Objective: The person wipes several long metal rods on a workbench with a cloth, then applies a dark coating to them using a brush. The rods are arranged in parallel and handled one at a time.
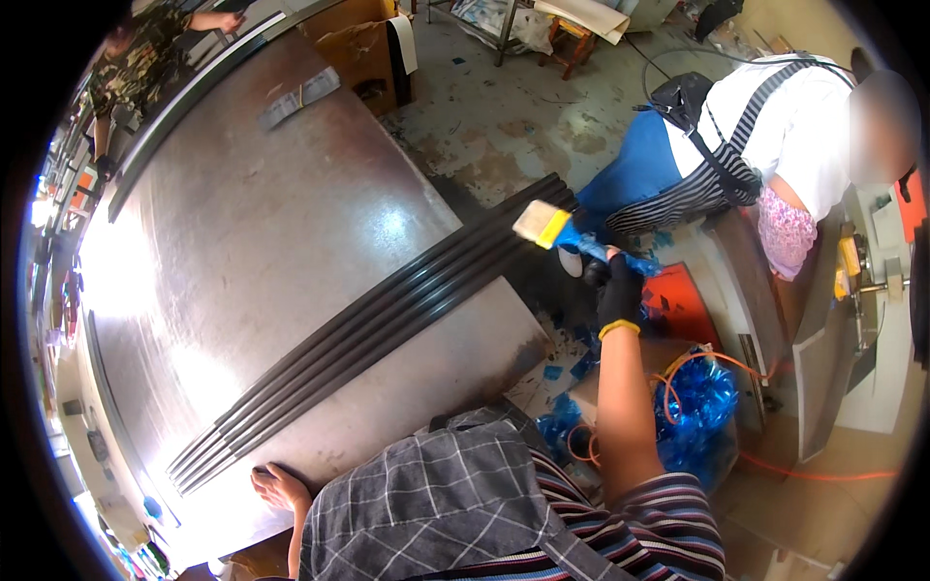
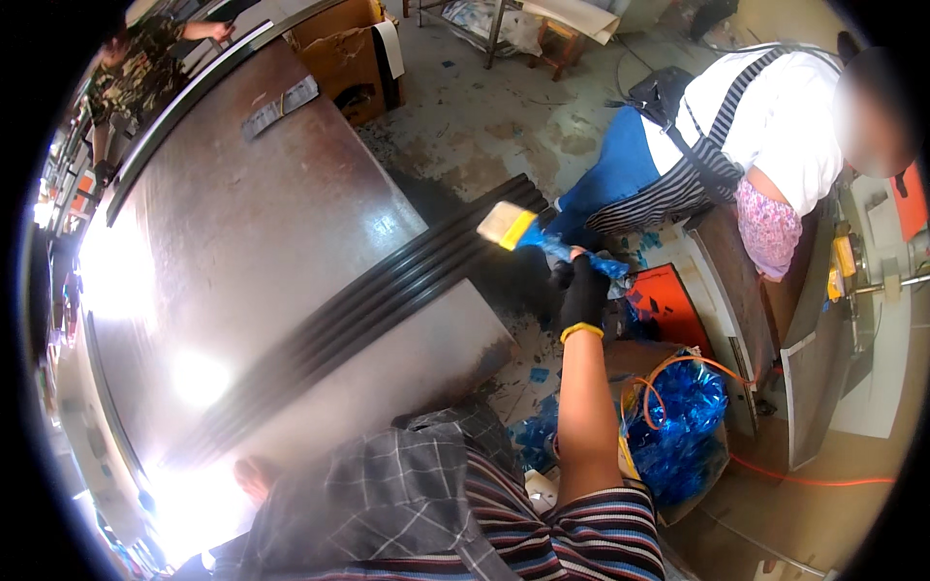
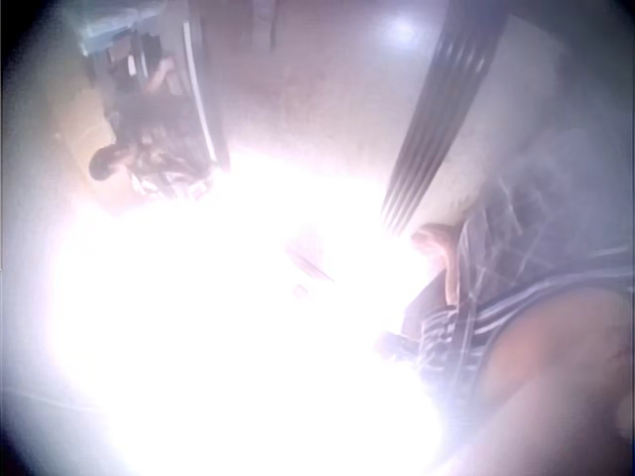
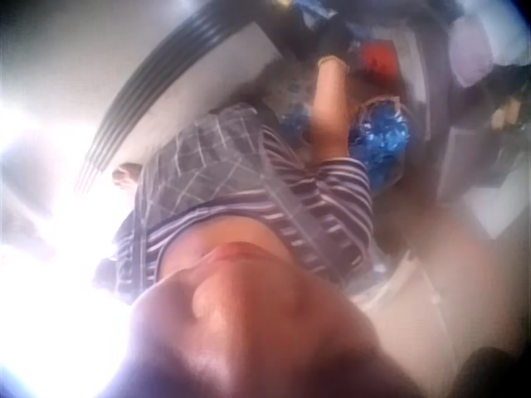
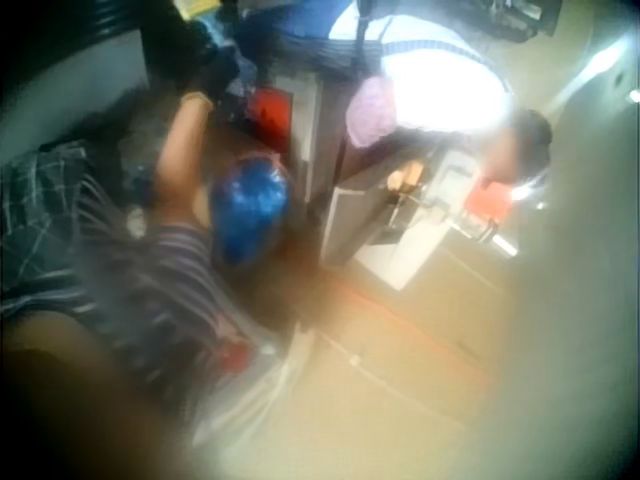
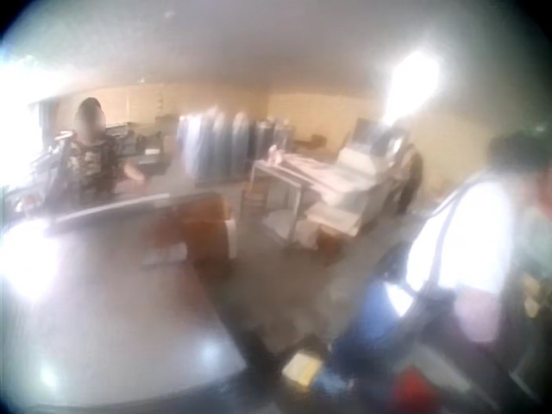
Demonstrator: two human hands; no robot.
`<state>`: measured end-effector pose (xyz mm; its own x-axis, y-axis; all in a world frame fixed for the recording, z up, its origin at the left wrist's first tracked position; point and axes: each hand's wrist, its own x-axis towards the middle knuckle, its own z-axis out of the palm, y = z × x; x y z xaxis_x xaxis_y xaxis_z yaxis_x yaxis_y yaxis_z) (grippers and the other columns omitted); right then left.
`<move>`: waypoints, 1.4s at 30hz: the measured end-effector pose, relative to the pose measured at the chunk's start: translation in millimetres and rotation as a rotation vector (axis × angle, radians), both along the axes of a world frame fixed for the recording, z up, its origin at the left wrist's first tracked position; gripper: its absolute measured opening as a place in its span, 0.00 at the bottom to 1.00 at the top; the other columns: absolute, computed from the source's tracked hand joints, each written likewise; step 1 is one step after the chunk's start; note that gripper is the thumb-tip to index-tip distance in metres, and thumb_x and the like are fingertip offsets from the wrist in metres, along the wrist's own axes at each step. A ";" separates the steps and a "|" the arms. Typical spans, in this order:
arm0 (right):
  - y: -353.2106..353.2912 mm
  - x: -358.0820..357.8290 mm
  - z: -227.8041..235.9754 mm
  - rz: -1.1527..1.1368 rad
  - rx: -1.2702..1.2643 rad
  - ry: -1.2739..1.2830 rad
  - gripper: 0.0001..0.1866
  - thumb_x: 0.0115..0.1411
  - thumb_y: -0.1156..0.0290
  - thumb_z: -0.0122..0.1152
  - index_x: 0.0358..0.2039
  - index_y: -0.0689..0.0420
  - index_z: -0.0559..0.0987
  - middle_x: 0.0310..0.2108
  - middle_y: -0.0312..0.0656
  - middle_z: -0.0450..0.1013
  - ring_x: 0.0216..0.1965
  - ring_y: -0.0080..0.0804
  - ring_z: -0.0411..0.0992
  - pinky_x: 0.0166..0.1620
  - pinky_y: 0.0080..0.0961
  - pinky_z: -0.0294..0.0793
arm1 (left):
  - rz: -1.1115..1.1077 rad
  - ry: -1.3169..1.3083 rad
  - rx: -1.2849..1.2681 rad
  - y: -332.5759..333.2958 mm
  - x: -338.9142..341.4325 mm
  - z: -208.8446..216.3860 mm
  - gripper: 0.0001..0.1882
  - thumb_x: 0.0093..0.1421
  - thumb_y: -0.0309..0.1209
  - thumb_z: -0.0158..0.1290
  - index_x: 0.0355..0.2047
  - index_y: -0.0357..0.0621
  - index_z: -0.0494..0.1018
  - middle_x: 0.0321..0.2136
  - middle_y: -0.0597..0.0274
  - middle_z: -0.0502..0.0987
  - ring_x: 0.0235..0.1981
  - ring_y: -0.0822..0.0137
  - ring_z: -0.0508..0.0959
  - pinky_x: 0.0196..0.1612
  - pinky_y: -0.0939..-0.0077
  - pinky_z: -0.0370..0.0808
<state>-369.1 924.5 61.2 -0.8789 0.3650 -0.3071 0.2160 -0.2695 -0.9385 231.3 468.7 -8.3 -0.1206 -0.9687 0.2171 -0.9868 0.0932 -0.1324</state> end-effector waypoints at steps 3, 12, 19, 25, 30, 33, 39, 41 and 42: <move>3.5 -18.5 21.3 -0.153 0.072 -0.095 0.13 0.61 0.62 0.55 0.29 0.60 0.76 0.24 0.39 0.73 0.20 0.23 0.69 0.24 0.21 0.69 | -0.073 -0.052 -0.067 -2.1 14.2 -6.4 0.29 0.64 0.49 0.41 0.58 0.42 0.60 0.57 0.50 0.64 0.58 0.52 0.63 0.59 0.58 0.59; -10.5 -7.4 3.9 -0.093 0.151 -0.033 0.12 0.58 0.65 0.58 0.28 0.62 0.76 0.21 0.40 0.72 0.18 0.27 0.70 0.22 0.23 0.71 | 0.027 0.059 -0.038 -13.4 14.2 -2.4 0.28 0.64 0.48 0.41 0.58 0.43 0.61 0.57 0.51 0.65 0.59 0.53 0.62 0.59 0.58 0.59; -40.2 8.3 33.8 0.060 0.066 0.016 0.14 0.58 0.62 0.59 0.26 0.62 0.77 0.20 0.40 0.72 0.19 0.26 0.70 0.23 0.23 0.70 | 0.071 0.058 -0.020 -15.9 10.4 6.7 0.28 0.64 0.48 0.41 0.58 0.44 0.61 0.57 0.51 0.64 0.58 0.52 0.63 0.59 0.58 0.59; -34.6 -20.1 46.0 -0.165 -0.055 -0.078 0.12 0.57 0.65 0.59 0.27 0.63 0.75 0.20 0.40 0.71 0.18 0.27 0.70 0.23 0.21 0.69 | 0.098 0.028 0.009 -13.9 -1.5 16.6 0.28 0.64 0.48 0.41 0.58 0.43 0.61 0.57 0.51 0.64 0.59 0.53 0.63 0.59 0.58 0.59; -75.6 -6.0 31.0 0.118 -0.117 -0.116 0.10 0.57 0.66 0.59 0.29 0.60 0.73 0.22 0.39 0.70 0.22 0.27 0.70 0.23 0.24 0.69 | 0.072 0.041 -0.006 -19.3 -0.2 15.9 0.29 0.64 0.48 0.42 0.58 0.43 0.61 0.58 0.52 0.64 0.59 0.53 0.62 0.60 0.58 0.58; -52.1 -36.0 18.4 -0.028 0.108 -0.071 0.10 0.58 0.65 0.57 0.28 0.59 0.73 0.21 0.37 0.70 0.22 0.25 0.69 0.23 0.23 0.68 | 0.102 0.091 0.046 -25.9 3.4 9.5 0.29 0.64 0.49 0.41 0.59 0.44 0.61 0.58 0.53 0.63 0.60 0.53 0.62 0.60 0.58 0.58; -75.8 -21.4 52.9 0.090 -0.130 -0.056 0.12 0.59 0.65 0.56 0.31 0.62 0.73 0.21 0.41 0.72 0.18 0.27 0.70 0.24 0.21 0.73 | 0.126 0.074 0.030 -21.7 2.0 24.4 0.29 0.64 0.48 0.41 0.60 0.45 0.61 0.59 0.53 0.62 0.60 0.53 0.62 0.60 0.58 0.58; -92.3 -8.4 54.7 0.085 0.075 -0.041 0.11 0.58 0.65 0.57 0.32 0.61 0.74 0.21 0.41 0.72 0.18 0.29 0.70 0.24 0.22 0.71 | 0.095 0.228 0.083 -30.0 19.2 15.8 0.29 0.63 0.49 0.43 0.60 0.47 0.60 0.59 0.53 0.62 0.60 0.53 0.61 0.60 0.57 0.58; -84.2 -12.9 58.4 0.079 0.137 -0.004 0.11 0.58 0.65 0.56 0.33 0.61 0.74 0.22 0.41 0.72 0.19 0.29 0.71 0.24 0.24 0.72 | 0.126 0.176 0.109 -19.9 -10.5 41.6 0.29 0.63 0.49 0.43 0.59 0.47 0.61 0.59 0.53 0.62 0.60 0.53 0.61 0.61 0.57 0.58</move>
